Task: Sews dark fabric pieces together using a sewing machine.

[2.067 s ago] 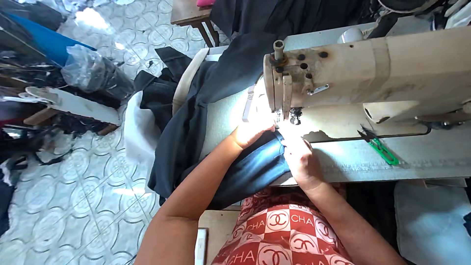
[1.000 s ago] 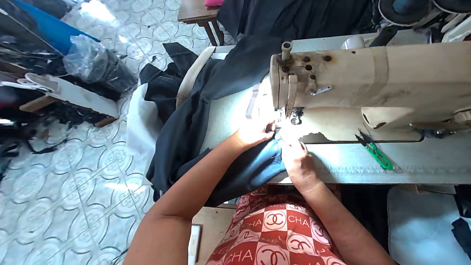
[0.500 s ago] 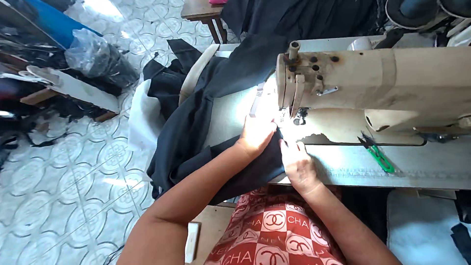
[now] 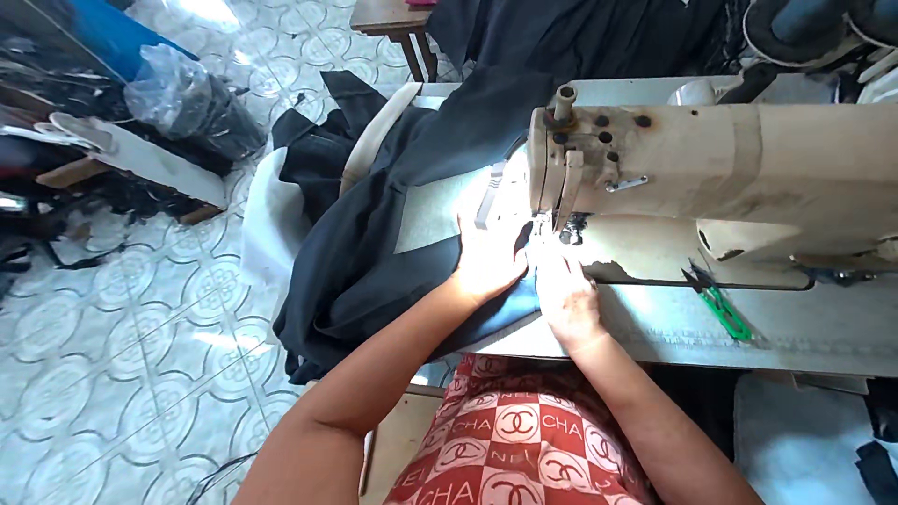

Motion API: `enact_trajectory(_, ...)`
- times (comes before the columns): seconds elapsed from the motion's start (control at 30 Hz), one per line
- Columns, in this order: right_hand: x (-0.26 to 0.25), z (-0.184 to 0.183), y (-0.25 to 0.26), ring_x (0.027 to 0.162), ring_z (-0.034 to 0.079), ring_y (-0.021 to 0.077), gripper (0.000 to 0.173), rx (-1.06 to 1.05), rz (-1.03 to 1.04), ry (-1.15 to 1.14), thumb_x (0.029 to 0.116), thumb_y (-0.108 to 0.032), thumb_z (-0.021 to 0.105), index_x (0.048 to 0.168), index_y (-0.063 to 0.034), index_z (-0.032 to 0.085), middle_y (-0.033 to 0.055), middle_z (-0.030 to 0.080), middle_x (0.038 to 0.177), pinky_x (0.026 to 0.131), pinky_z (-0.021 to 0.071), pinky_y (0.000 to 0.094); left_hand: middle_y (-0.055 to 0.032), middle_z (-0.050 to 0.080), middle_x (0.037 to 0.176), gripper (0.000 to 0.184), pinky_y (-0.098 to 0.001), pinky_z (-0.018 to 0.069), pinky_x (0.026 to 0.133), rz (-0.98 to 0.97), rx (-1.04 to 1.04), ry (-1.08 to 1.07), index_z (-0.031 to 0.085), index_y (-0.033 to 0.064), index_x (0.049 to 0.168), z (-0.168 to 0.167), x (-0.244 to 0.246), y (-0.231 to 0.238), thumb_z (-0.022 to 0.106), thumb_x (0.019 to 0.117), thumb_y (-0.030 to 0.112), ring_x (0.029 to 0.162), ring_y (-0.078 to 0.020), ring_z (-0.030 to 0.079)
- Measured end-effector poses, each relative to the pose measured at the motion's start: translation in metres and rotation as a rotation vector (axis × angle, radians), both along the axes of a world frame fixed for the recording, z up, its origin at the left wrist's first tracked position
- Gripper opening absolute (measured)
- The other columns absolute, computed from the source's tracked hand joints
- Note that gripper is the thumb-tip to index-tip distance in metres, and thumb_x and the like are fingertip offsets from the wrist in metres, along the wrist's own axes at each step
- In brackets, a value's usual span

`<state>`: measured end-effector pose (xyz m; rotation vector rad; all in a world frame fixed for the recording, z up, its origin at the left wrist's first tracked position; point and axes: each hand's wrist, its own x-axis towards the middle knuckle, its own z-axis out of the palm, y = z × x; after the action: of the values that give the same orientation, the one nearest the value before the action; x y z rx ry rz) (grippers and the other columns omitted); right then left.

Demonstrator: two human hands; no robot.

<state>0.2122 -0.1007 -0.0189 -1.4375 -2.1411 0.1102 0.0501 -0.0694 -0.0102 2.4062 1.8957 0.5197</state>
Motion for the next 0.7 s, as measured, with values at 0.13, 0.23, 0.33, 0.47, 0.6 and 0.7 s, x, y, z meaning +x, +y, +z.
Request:
enact_trajectory(0.13,-0.008,0.002,0.008,0.103,0.072,0.0383,0.035,-0.100,-0.064,-0.026,0.0969,-0.006,0.060,0.130,-0.0072,0.070,0.0150,0.073,0.123,0.075,0.0590,0.0511,-0.0182,0.066,0.130,0.047,-0.0697,0.0344,0.107,0.003,-0.030,0.008,0.067,0.0114,0.130,-0.002,-0.003,0.021,0.054,0.0936,0.038,0.128,-0.0407,0.056)
enact_trajectory(0.23,-0.015,0.011,0.012,0.108,0.069,0.0410,0.044,-0.272,-0.082,-0.124,0.0943,-0.003,0.062,0.139,-0.0040,0.063,0.0201,0.066,0.134,0.080,0.0578,0.0541,-0.0190,0.069,0.122,0.041,-0.0620,0.0430,0.103,-0.087,0.018,-0.014,0.070,0.0058,0.121,0.000,-0.006,0.032,0.056,0.0946,0.035,0.120,-0.0383,0.062)
enact_trajectory(0.33,-0.019,0.014,0.013,0.109,0.069,0.0391,0.051,-0.319,-0.078,-0.214,0.0914,-0.002,0.065,0.142,-0.0034,0.060,0.0213,0.062,0.138,0.080,0.0582,0.0518,-0.0210,0.069,0.122,0.043,-0.0637,0.0398,0.105,-0.189,0.039,-0.014,0.070,0.0037,0.119,-0.006,-0.014,0.042,0.052,0.0943,0.034,0.122,-0.0401,0.061)
enact_trajectory(0.47,-0.022,0.016,0.012,0.107,0.069,0.0383,0.045,-0.350,-0.079,-0.250,0.0951,-0.003,0.061,0.140,-0.0006,0.061,0.0231,0.064,0.132,0.081,0.0584,0.0490,-0.0210,0.068,0.126,0.046,-0.0605,0.0409,0.107,-0.244,-0.057,-0.002,0.068,0.0030,0.123,-0.001,-0.020,0.046,0.049,0.0981,0.036,0.125,-0.0379,0.060)
enact_trajectory(0.6,-0.026,0.018,0.012,0.109,0.068,0.0389,0.043,-0.370,-0.095,-0.235,0.0959,-0.003,0.060,0.139,0.0017,0.061,0.0235,0.062,0.135,0.082,0.0584,0.0494,-0.0206,0.067,0.128,0.045,-0.0594,0.0405,0.109,-0.252,-0.052,-0.012,0.068,0.0036,0.125,-0.004,-0.021,0.048,0.050,0.0981,0.035,0.127,-0.0372,0.060)
enact_trajectory(0.7,-0.027,0.021,0.012,0.111,0.068,0.0388,0.044,-0.408,-0.110,-0.251,0.0971,-0.003,0.059,0.141,0.0010,0.059,0.0234,0.061,0.137,0.084,0.0578,0.0495,-0.0202,0.068,0.126,0.046,-0.0589,0.0431,0.106,-0.247,-0.040,0.006,0.068,0.0043,0.124,-0.002,-0.021,0.047,0.049,0.0990,0.037,0.124,-0.0371,0.061)
